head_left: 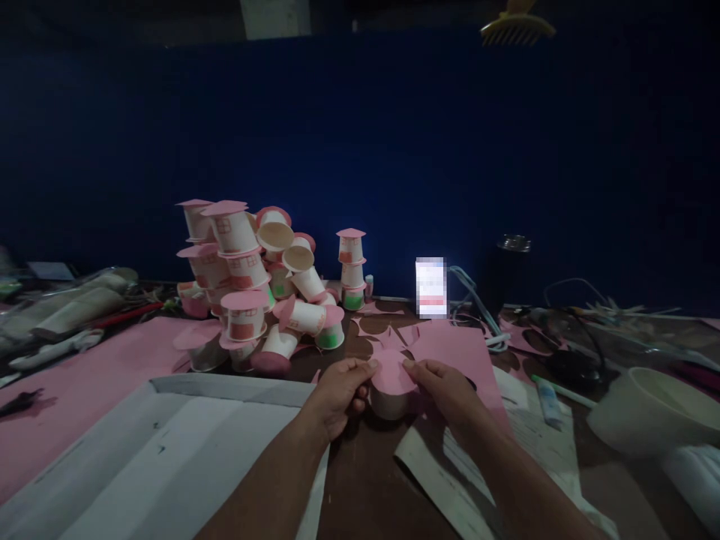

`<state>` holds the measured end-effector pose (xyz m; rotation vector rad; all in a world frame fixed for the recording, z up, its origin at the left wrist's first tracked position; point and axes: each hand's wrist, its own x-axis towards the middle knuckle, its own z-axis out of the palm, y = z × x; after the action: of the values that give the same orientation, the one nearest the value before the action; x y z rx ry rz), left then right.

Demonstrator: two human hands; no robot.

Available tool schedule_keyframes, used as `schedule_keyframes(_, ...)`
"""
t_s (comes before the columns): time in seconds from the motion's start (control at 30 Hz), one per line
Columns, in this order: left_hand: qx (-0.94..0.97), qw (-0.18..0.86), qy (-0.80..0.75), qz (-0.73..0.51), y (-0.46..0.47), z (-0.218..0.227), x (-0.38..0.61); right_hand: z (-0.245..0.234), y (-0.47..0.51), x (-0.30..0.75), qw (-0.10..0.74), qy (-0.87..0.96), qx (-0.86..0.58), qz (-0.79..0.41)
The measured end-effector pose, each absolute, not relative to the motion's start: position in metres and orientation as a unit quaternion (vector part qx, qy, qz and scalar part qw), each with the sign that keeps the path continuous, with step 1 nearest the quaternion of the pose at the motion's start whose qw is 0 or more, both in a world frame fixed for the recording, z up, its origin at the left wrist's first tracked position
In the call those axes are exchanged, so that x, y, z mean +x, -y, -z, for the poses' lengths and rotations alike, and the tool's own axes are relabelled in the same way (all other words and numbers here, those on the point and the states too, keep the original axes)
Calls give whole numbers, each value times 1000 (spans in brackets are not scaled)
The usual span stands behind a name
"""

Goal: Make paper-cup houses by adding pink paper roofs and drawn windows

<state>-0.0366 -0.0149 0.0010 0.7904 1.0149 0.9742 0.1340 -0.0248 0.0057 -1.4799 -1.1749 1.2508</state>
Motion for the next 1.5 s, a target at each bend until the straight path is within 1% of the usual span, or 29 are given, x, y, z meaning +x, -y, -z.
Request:
schedule_keyframes(0.63,340,708,-440,-435,16,-5,-37,-7,25,133,434,466,-585,-502)
schedule_keyframes(1.2,345,686,-473,-432,16,-3,-35,-11,23,137,395,467,-584,-534)
schedule_keyframes(1.5,346,684,-479,-428,16,-2,-35,-7,23,136,395,468,-582,-535)
